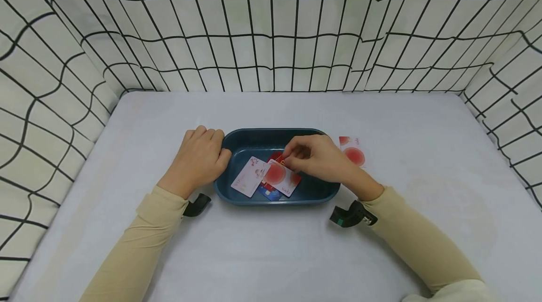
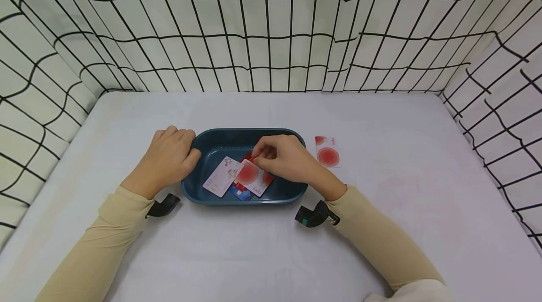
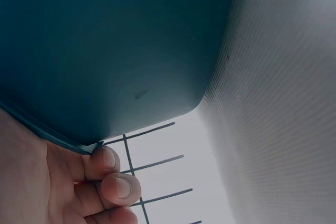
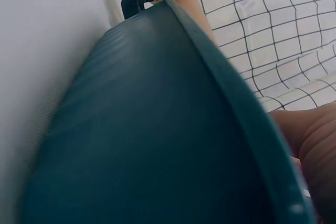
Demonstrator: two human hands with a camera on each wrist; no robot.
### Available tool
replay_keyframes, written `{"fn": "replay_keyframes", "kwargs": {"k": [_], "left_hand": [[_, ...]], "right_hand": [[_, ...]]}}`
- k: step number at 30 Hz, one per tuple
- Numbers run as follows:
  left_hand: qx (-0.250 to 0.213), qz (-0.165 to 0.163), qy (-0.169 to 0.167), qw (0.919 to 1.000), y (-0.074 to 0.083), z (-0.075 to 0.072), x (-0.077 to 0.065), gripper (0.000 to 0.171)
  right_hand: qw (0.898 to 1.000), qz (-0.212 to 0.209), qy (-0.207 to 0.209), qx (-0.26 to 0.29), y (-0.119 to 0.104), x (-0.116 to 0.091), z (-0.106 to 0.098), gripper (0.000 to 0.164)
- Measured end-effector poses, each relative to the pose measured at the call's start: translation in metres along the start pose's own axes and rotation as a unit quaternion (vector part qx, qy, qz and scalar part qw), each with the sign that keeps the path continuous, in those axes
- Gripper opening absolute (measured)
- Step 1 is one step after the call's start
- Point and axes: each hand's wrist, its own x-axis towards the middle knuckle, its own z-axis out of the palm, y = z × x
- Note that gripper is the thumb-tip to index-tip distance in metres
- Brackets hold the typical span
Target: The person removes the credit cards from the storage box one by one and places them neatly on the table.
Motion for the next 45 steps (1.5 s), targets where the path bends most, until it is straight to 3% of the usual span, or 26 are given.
{"fn": "replay_keyframes", "kwargs": {"k": [15,30,45], "left_hand": [[-0.003,-0.003,-0.003,1.0,0.0,0.0,0.0,0.021],[-0.007,-0.004,-0.005,1.0,0.0,0.0,0.0,0.023],[-0.013,-0.004,-0.003,0.9999,-0.002,0.0,-0.001,0.022]], "right_hand": [[0.999,-0.002,-0.014,-0.042,0.006,0.008,0.007,0.016],[0.993,0.004,-0.109,-0.048,0.01,0.012,0.008,0.05],[0.987,0.018,-0.143,-0.076,0.008,0.02,0.01,0.057]]}}
